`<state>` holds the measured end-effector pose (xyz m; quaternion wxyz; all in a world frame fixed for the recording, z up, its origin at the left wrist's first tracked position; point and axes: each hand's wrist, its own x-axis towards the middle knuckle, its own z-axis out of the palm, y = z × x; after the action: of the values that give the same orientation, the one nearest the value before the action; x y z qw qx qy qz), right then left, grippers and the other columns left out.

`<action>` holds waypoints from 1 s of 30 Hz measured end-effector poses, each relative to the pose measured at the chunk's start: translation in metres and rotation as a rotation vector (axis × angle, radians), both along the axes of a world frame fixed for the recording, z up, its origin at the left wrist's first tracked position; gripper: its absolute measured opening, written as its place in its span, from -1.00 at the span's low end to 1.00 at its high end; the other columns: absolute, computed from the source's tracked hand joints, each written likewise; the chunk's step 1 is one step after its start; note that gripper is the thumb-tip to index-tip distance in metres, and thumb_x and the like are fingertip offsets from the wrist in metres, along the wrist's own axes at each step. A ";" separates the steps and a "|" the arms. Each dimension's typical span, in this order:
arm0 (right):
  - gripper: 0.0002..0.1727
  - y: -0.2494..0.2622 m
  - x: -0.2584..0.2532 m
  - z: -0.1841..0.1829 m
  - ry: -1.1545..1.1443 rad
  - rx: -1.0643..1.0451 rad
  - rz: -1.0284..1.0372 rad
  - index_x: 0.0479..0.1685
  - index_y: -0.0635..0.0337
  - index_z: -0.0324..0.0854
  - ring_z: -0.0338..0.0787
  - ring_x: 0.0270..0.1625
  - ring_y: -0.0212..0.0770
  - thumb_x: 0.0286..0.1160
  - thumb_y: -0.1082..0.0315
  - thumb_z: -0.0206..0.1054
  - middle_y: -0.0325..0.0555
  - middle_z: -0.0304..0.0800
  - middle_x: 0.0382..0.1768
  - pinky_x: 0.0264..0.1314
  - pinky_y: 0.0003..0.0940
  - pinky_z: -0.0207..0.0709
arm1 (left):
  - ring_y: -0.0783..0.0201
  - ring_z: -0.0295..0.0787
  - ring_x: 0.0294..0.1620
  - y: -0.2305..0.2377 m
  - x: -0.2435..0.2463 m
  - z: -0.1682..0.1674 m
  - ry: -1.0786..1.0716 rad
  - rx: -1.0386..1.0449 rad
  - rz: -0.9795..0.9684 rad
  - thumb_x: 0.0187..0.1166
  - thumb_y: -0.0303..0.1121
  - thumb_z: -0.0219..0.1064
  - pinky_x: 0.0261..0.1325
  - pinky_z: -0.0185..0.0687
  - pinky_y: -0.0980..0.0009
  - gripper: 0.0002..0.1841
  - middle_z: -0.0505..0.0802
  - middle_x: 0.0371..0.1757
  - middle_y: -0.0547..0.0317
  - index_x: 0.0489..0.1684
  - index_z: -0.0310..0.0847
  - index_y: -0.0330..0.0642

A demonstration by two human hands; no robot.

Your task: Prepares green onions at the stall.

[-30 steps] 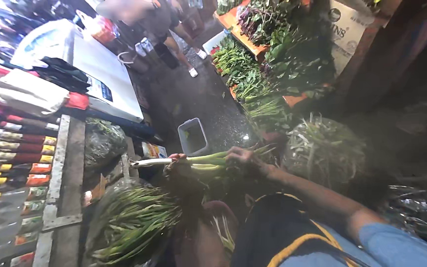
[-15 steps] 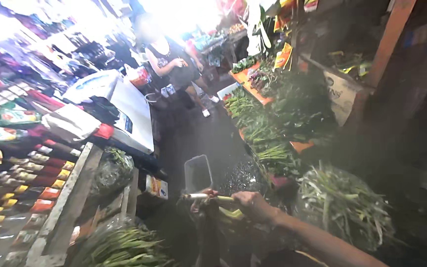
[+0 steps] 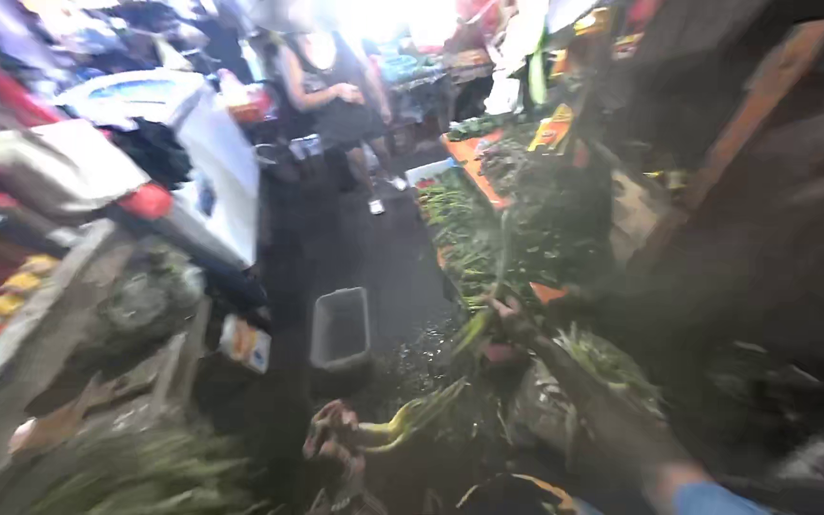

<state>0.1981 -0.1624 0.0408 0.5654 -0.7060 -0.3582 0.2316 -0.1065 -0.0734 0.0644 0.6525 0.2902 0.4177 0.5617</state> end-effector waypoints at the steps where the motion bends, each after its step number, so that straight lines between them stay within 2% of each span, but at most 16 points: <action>1: -0.64 0.004 0.006 0.009 0.067 0.059 -0.026 0.36 0.47 0.48 0.79 0.13 -0.31 0.74 0.41 0.09 0.04 0.81 0.12 0.28 -0.32 0.64 | 0.53 0.57 -0.81 -0.010 0.010 0.015 0.032 -0.011 -0.033 0.61 -0.75 -0.18 -0.63 0.57 0.65 -0.53 0.67 -0.81 0.38 -0.68 0.44 -0.10; 3: -0.66 0.018 0.007 0.020 0.138 0.120 -0.040 0.34 0.48 0.46 0.81 0.05 -0.34 0.80 0.46 -0.03 0.03 0.82 0.11 0.12 -0.37 0.68 | 0.58 0.68 -0.64 -0.001 -0.006 -0.050 -0.187 0.382 -0.137 0.62 -0.70 -0.15 -0.52 0.63 0.67 -0.59 0.80 -0.61 0.41 -0.41 0.64 -0.19; 5: -0.65 0.035 -0.001 0.019 0.182 0.132 -0.026 0.32 0.44 0.52 0.80 -0.05 -0.34 0.83 0.42 -0.05 0.00 0.80 0.08 0.00 -0.38 0.71 | 0.64 0.62 -0.63 -0.001 -0.023 -0.088 -0.012 0.329 -0.059 0.73 -0.54 -0.02 -0.47 0.64 0.67 -0.71 0.73 -0.58 0.56 -0.23 0.64 -0.07; 8: -0.71 0.051 -0.016 0.028 0.256 0.131 -0.089 0.27 0.42 0.53 0.79 -0.20 -0.31 0.82 0.42 0.04 -0.02 0.77 -0.06 -0.15 -0.38 0.74 | 0.55 0.62 -0.72 0.011 -0.013 -0.128 -0.051 0.214 0.030 0.60 -0.53 0.06 -0.56 0.65 0.59 -0.74 0.75 -0.65 0.48 -0.28 0.71 -0.07; 12: -0.66 0.085 -0.056 0.027 0.259 0.099 -0.122 0.41 0.50 0.38 0.84 -0.27 -0.38 0.81 0.48 0.02 -0.01 0.87 -0.12 -0.19 -0.43 0.73 | 0.53 0.58 -0.68 0.009 -0.010 -0.134 -0.092 0.083 0.050 0.57 -0.58 0.03 -0.54 0.61 0.57 -0.77 0.69 -0.63 0.44 -0.18 0.65 -0.20; 15: -0.70 0.107 -0.089 0.023 0.321 0.049 -0.107 0.32 0.44 0.42 0.81 -0.35 -0.37 0.85 0.40 0.04 -0.06 0.87 -0.19 -0.24 -0.42 0.73 | 0.50 0.56 -0.60 0.006 0.015 -0.124 -0.046 -0.116 0.072 0.69 -0.53 0.10 -0.42 0.59 0.54 -0.84 0.64 -0.59 0.33 -0.17 0.60 -0.35; 18: -0.75 0.141 -0.159 -0.005 0.438 -0.104 0.099 0.18 0.40 0.48 0.82 -0.38 -0.30 0.83 0.36 0.08 -0.08 0.83 -0.30 -0.26 -0.34 0.78 | 0.44 0.57 -0.49 0.004 0.005 -0.142 -0.019 -0.362 0.075 0.82 -0.39 0.10 -0.31 0.61 0.49 -0.74 0.66 -0.44 0.19 0.08 0.59 -0.46; 22: -0.77 0.158 -0.251 -0.044 0.542 -0.355 0.317 0.16 0.42 0.45 0.79 -0.34 -0.26 0.82 0.39 0.08 -0.02 0.77 -0.28 -0.23 -0.35 0.74 | 0.44 0.52 -0.52 -0.003 0.005 -0.171 -0.153 -0.464 0.083 0.85 -0.29 0.09 -0.37 0.55 0.51 -0.70 0.64 -0.44 0.21 0.12 0.61 -0.39; 23: -0.77 0.155 -0.278 -0.054 0.554 -0.435 0.373 0.19 0.43 0.42 0.75 -0.34 -0.27 0.81 0.41 0.07 -0.02 0.71 -0.26 -0.23 -0.35 0.72 | 0.44 0.48 -0.54 -0.006 0.000 -0.166 -0.144 -0.527 0.101 0.85 -0.32 0.07 -0.41 0.51 0.54 -0.74 0.59 -0.47 0.22 0.00 0.58 -0.35; 24: -0.77 0.151 -0.302 -0.064 0.543 -0.518 0.430 0.18 0.41 0.43 0.71 -0.36 -0.28 0.82 0.39 0.06 -0.04 0.68 -0.28 -0.25 -0.35 0.69 | 0.41 0.48 -0.48 -0.014 -0.010 -0.155 -0.025 -0.546 0.040 0.85 -0.40 -0.01 -0.34 0.50 0.53 -0.76 0.57 -0.43 0.16 -0.07 0.54 -0.36; 25: -0.76 0.146 -0.324 -0.072 0.526 -0.590 0.474 0.16 0.42 0.45 0.69 -0.39 -0.27 0.82 0.38 0.07 -0.04 0.67 -0.31 -0.27 -0.35 0.68 | 0.23 0.54 -0.19 -0.028 -0.030 -0.139 0.154 -0.484 -0.151 0.83 -0.51 -0.11 -0.02 0.51 0.40 -0.72 0.62 -0.18 -0.09 0.11 0.51 -0.52; 26: -0.75 0.140 -0.345 -0.079 0.529 -0.644 0.514 0.16 0.41 0.46 0.70 -0.41 -0.26 0.81 0.35 0.09 -0.03 0.68 -0.32 -0.29 -0.34 0.69 | -0.01 0.61 0.27 -0.042 -0.057 -0.122 0.369 -0.349 -0.433 0.81 -0.59 -0.09 0.41 0.47 0.22 -0.66 0.66 0.22 -0.40 0.36 0.41 -0.66; 27: -0.71 0.132 -0.364 -0.083 0.547 -0.686 0.557 0.21 0.42 0.46 0.72 -0.39 -0.25 0.82 0.33 0.11 -0.01 0.69 -0.28 -0.27 -0.34 0.70 | -0.08 0.55 0.49 -0.052 -0.078 -0.111 0.538 -0.181 -0.617 0.82 -0.57 -0.10 0.58 0.36 0.18 -0.61 0.61 0.41 -0.49 0.45 0.34 -0.72; 28: -0.68 0.123 -0.382 -0.085 0.581 -0.718 0.599 0.26 0.43 0.44 0.73 -0.35 -0.22 0.82 0.32 0.12 0.02 0.69 -0.24 -0.23 -0.30 0.71 | 0.01 0.61 0.43 -0.057 -0.088 -0.103 0.545 -0.117 -0.553 0.82 -0.56 -0.08 0.55 0.40 0.28 -0.61 0.66 0.38 -0.45 0.43 0.37 -0.73; 29: -0.67 0.114 -0.401 -0.087 0.606 -0.750 0.634 0.26 0.44 0.44 0.76 -0.36 -0.21 0.81 0.31 0.14 0.04 0.72 -0.25 -0.25 -0.29 0.73 | 0.23 0.70 0.14 -0.054 -0.085 -0.078 0.403 -0.282 -0.288 0.79 -0.58 0.00 0.33 0.50 0.50 -0.68 0.76 0.16 -0.25 0.33 0.47 -0.67; 30: -0.66 0.105 -0.417 -0.091 0.624 -0.785 0.676 0.25 0.45 0.46 0.78 -0.37 -0.20 0.81 0.29 0.15 0.04 0.75 -0.28 -0.26 -0.27 0.75 | 0.39 0.69 -0.32 -0.042 -0.075 -0.057 0.232 -0.453 0.050 0.72 -0.61 0.11 -0.12 0.57 0.64 -0.79 0.79 -0.24 -0.07 0.09 0.58 -0.60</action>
<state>-0.2190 -0.0572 -0.0502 0.2359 -0.6078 -0.2677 0.7094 -0.1818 -0.1149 0.0072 0.6343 0.1887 0.6123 0.4326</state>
